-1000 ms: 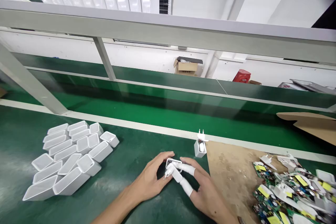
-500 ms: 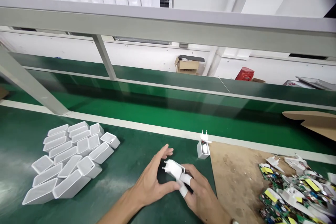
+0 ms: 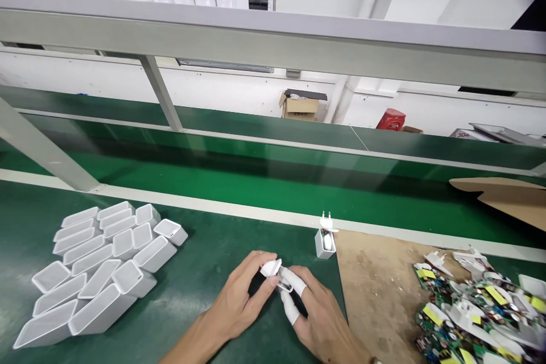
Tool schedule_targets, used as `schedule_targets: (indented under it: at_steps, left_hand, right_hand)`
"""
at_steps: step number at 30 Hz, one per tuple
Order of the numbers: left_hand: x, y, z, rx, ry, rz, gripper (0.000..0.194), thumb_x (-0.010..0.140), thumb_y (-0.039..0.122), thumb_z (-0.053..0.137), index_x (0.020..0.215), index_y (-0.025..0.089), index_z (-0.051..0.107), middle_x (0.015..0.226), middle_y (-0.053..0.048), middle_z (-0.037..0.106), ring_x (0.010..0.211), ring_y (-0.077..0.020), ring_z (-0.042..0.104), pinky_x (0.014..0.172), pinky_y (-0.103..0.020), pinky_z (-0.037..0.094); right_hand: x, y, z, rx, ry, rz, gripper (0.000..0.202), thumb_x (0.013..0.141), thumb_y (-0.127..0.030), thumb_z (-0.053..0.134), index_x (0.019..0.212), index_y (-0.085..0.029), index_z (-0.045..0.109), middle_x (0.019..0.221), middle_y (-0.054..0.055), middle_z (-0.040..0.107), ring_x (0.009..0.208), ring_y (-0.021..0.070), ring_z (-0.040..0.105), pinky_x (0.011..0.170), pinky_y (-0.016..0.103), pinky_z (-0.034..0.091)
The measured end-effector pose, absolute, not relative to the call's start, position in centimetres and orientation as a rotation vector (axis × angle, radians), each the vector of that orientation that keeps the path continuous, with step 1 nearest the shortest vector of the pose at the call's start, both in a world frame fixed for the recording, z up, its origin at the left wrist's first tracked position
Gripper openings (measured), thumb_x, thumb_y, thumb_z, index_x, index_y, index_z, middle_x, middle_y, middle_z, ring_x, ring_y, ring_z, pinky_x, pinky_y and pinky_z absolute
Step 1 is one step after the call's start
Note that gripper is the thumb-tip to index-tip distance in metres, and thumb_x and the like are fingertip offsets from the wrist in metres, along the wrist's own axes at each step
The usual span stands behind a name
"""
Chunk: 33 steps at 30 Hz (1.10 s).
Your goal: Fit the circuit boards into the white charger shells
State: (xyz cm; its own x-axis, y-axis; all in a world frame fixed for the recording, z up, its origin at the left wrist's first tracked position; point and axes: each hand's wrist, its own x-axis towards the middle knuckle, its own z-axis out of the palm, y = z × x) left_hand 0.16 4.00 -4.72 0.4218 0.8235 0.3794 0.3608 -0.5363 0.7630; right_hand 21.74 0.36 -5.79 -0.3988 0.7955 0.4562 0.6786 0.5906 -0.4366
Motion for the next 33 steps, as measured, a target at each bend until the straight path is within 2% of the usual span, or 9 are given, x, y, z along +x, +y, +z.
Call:
schedule_targets:
  at_steps: [5,10,14,16,18,20,24,29,33]
  left_hand:
    - [-0.1,4.1,-4.7,2.087,0.965,1.000,0.034,0.106,0.023,0.059,0.139,0.028,0.056,0.119,-0.007,0.070,0.105,-0.0202,0.070,0.095,-0.031,0.057]
    - [-0.4,4.0,-4.3,2.066,1.012,0.954,0.031,0.108,0.026,0.056,0.139,0.027,0.058,0.117,-0.006,0.071,0.100,-0.0197,0.070,0.092,-0.031,0.058]
    - [-0.7,4.1,-4.6,2.052,1.018,0.923,0.030,0.109,0.029,0.054,0.139,0.029,0.059,0.116,-0.006,0.071,0.100,-0.0202,0.071,0.093,-0.034,0.060]
    - [-0.8,4.1,-5.1,2.040,1.022,0.943,0.052,0.101,0.037,0.070,0.149,0.031,0.051,0.122,-0.007,0.070,0.102,-0.0227,0.072,0.094,-0.038,0.062]
    - [-0.5,3.9,-5.4,2.060,1.024,0.994,0.098,0.082,0.042,0.091,0.162,0.033,0.034,0.133,-0.010,0.067,0.110,-0.0282,0.072,0.099,-0.045,0.063]
    - [0.1,3.5,-5.4,2.129,1.019,1.057,0.119,0.073,0.035,0.097,0.167,0.033,0.023,0.139,-0.013,0.063,0.120,-0.0326,0.069,0.103,-0.051,0.061]
    - [1.7,2.6,-4.6,2.292,0.941,1.245,0.093,0.088,0.019,0.079,0.165,0.029,0.027,0.136,-0.015,0.065,0.121,-0.0326,0.066,0.100,-0.051,0.060]
    - [2.6,2.4,-3.9,2.354,0.957,1.344,0.081,0.092,0.023,0.078,0.160,0.025,0.034,0.130,-0.015,0.069,0.113,-0.0308,0.068,0.095,-0.047,0.061]
    - [2.7,2.4,-3.8,2.388,0.976,1.347,0.072,0.094,0.027,0.078,0.156,0.023,0.041,0.128,-0.015,0.069,0.113,-0.0306,0.068,0.096,-0.046,0.061]
  right_hand:
    - [21.7,0.3,-6.1,-1.174,-2.205,0.177,0.037,0.097,-0.009,0.045,0.127,-0.023,0.061,0.111,0.012,0.072,0.082,0.0248,0.074,0.066,0.035,0.066]
    - [22.6,0.4,-6.5,-1.136,-2.023,0.397,0.046,0.103,-0.018,0.056,0.148,-0.024,0.047,0.136,0.013,0.066,0.112,0.0235,0.074,0.096,0.035,0.064]
    - [22.6,0.4,-6.5,-1.082,-2.020,0.471,0.043,0.103,-0.016,0.055,0.144,-0.028,0.058,0.132,0.011,0.070,0.114,0.0225,0.074,0.101,0.035,0.061]
    - [22.1,0.6,-6.5,-1.091,-1.900,0.649,0.035,0.102,-0.022,0.058,0.136,-0.027,0.066,0.129,0.011,0.073,0.111,0.0236,0.074,0.100,0.037,0.062]
    - [21.5,0.8,-6.5,-1.111,-1.606,0.994,0.031,0.101,-0.036,0.065,0.129,-0.023,0.071,0.123,0.012,0.076,0.107,0.0264,0.076,0.096,0.040,0.063]
    - [20.9,0.9,-6.3,-1.075,-1.217,1.355,0.041,0.094,-0.052,0.073,0.120,-0.020,0.074,0.113,0.013,0.079,0.100,0.0292,0.077,0.087,0.042,0.065]
    - [20.1,0.8,-5.4,-0.958,-0.708,1.681,0.057,0.077,-0.064,0.087,0.107,-0.016,0.077,0.098,0.012,0.081,0.091,0.0328,0.078,0.082,0.047,0.063]
    - [19.8,0.2,-4.8,-0.962,-0.554,1.719,0.067,0.067,-0.065,0.093,0.108,-0.015,0.076,0.092,0.012,0.081,0.094,0.0347,0.078,0.081,0.047,0.062]
    - [19.9,0.1,-4.8,-0.959,-0.574,1.720,0.068,0.067,-0.067,0.091,0.108,-0.015,0.075,0.093,0.012,0.081,0.096,0.0351,0.078,0.079,0.047,0.062]
